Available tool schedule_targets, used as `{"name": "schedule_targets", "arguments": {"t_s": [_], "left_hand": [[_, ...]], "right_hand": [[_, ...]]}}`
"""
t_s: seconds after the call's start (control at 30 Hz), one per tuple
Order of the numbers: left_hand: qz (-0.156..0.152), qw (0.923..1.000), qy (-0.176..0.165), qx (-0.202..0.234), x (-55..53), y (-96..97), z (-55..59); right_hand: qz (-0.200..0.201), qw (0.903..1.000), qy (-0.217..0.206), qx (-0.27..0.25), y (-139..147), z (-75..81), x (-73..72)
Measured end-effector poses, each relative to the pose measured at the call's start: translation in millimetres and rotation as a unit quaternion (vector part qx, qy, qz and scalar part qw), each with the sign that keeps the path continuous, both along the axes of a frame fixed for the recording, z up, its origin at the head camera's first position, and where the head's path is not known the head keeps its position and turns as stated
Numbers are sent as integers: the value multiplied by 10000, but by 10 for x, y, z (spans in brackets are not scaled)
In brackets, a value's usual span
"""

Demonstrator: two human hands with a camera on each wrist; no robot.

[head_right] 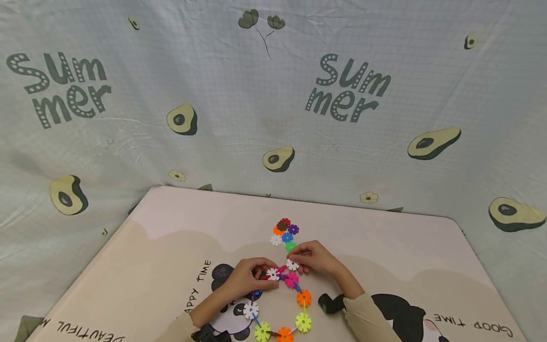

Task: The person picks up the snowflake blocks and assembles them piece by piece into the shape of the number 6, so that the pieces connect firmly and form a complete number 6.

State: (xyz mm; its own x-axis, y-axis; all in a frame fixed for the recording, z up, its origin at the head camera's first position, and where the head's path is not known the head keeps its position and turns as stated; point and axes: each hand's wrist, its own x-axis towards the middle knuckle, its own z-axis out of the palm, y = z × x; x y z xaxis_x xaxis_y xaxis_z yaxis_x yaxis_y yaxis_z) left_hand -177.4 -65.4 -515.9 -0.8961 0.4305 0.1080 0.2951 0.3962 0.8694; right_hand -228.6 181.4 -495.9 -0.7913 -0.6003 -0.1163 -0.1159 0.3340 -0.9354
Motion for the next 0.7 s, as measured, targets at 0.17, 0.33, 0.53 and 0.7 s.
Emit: {"name": "schedule_targets", "arguments": {"t_s": [0.17, 0.33, 0.53, 0.7], "left_hand": [[-3, 10000, 15, -58, -3, 4, -1], [-2, 10000, 7, -65, -6, -2, 0], [85, 9999, 63, -32, -8, 4, -22], [125, 9998, 119, 124, -7, -1, -36]], "right_hand": [[-83, 9999, -38, 53, -31, -24, 1], [-47, 9999, -113, -35, -52, -43, -3], [-164, 9993, -294, -177, -23, -40, -5], [-125, 9987, -400, -299, -35, -35, -17]]}}
